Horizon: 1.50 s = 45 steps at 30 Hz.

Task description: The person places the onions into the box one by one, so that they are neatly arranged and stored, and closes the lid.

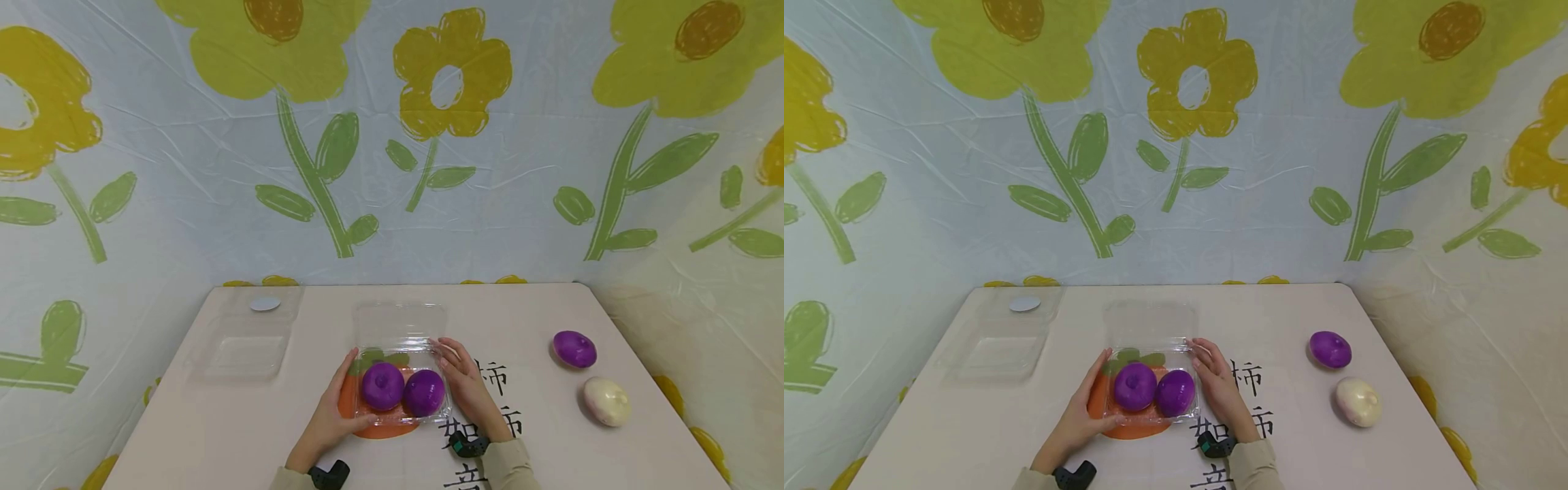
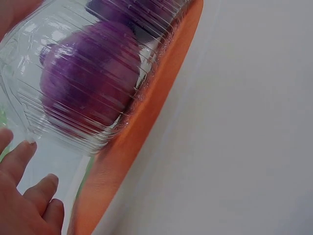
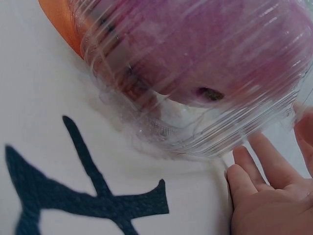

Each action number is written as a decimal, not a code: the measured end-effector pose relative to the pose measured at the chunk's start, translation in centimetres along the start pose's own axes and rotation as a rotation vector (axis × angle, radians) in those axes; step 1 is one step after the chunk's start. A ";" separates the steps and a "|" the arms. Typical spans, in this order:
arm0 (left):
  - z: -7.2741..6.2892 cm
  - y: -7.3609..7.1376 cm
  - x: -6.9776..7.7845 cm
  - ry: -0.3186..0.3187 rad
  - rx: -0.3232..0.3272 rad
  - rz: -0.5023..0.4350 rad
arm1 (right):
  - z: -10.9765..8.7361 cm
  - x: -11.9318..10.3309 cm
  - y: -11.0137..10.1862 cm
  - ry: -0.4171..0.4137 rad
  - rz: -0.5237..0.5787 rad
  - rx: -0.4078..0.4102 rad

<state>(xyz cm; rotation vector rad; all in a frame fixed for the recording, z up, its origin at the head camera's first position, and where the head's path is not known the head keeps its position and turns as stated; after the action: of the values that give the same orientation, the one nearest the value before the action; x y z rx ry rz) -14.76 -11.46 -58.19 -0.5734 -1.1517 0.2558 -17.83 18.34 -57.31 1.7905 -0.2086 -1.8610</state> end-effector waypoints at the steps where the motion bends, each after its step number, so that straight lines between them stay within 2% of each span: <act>1: 0.0 0.0 0.0 0.000 -0.002 -0.011 | 0.0 0.0 0.0 0.003 0.004 0.007; 8: -0.1 0.0 0.1 0.020 0.012 -0.012 | -0.3 -0.2 0.2 0.023 0.011 0.044; 16: 0.0 -1.5 3.4 0.068 0.006 -0.029 | -0.4 -0.2 0.2 0.022 0.031 0.021; 20: 0.1 -1.7 3.7 0.098 0.009 -0.045 | -0.4 -0.3 0.5 0.036 0.036 0.056; 28: 0.1 -1.6 3.3 0.110 0.000 -0.085 | -0.2 -0.1 0.4 0.007 0.035 0.107; 32: 0.1 -0.8 1.7 0.131 0.016 -0.087 | -0.2 -0.1 0.3 0.014 0.074 0.112; 36: 0.1 -0.2 0.2 0.160 0.017 -0.113 | -0.3 -0.7 0.4 0.044 0.112 0.054; 40: 0.0 -0.1 -0.2 0.186 0.015 -0.145 | -0.7 -1.7 0.6 0.100 0.066 0.014; 45: -0.1 -0.4 -0.1 0.173 0.024 -0.147 | -1.7 -3.0 0.9 0.180 -0.066 -0.026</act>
<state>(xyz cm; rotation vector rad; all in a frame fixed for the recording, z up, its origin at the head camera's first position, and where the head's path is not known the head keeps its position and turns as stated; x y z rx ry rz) -14.76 -11.86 -58.04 -0.4781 -1.0162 0.0915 -16.08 19.46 -54.42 1.9548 -0.0596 -1.7259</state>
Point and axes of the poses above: each hand's wrist, its own z-axis towards the middle knuckle, its own y-axis out of the palm, x = y × z, the point moved 1 cm from there along z, towards the middle knuckle, and after that the axes turned 15 degrees about z, right-handed, at the moved point
